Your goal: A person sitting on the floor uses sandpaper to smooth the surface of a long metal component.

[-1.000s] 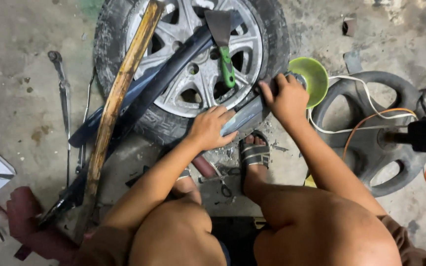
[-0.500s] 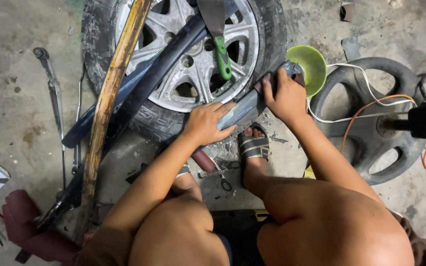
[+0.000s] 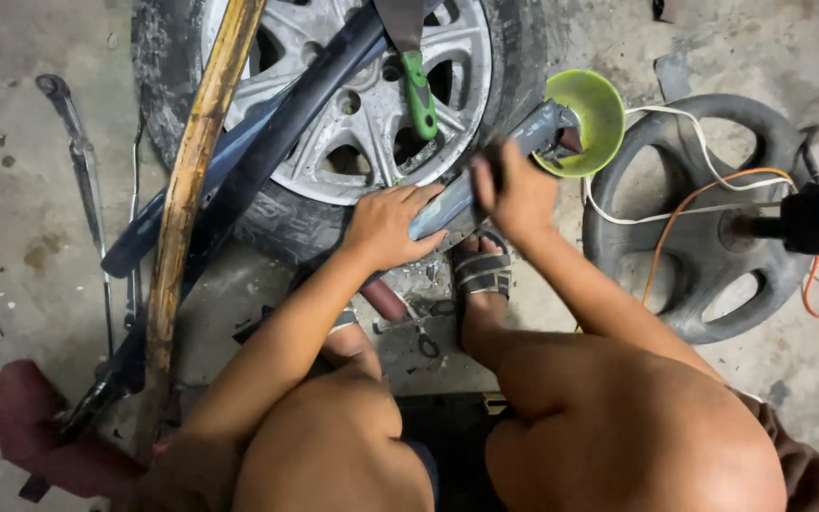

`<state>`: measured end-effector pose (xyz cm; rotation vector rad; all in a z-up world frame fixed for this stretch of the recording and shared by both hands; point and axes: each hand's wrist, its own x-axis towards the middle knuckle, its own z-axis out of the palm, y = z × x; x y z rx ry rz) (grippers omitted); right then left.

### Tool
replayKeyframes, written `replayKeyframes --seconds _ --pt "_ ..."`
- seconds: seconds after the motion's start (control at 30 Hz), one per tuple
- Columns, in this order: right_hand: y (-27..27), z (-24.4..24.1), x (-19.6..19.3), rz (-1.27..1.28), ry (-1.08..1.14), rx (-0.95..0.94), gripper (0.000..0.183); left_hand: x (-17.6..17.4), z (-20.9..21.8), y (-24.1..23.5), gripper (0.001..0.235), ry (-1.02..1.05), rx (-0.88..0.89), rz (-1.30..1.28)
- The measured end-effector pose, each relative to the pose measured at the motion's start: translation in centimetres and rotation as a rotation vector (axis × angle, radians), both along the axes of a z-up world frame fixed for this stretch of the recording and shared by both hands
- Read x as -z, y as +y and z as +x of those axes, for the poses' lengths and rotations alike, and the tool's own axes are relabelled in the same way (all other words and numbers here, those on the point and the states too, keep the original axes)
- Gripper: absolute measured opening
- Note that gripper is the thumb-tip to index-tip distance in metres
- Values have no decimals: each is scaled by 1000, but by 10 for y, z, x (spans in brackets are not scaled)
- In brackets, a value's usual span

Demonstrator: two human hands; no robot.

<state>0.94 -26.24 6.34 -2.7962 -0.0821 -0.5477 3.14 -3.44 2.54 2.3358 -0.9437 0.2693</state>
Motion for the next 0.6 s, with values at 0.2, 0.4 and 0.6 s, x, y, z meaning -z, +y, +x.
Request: replayKeyframes --seconds 0.2,0.4,0.6 --pt "-42 27 1 27 -140 169 23 -7 -1 -4 71 35 -7 36" --pt "-24 10 10 -67 -108 -103 20 -9 -4 -2 68 20 -17 29" --pt "-4 -3 11 28 -82 -20 17 -11 -6 -1 62 -2 -37 24"
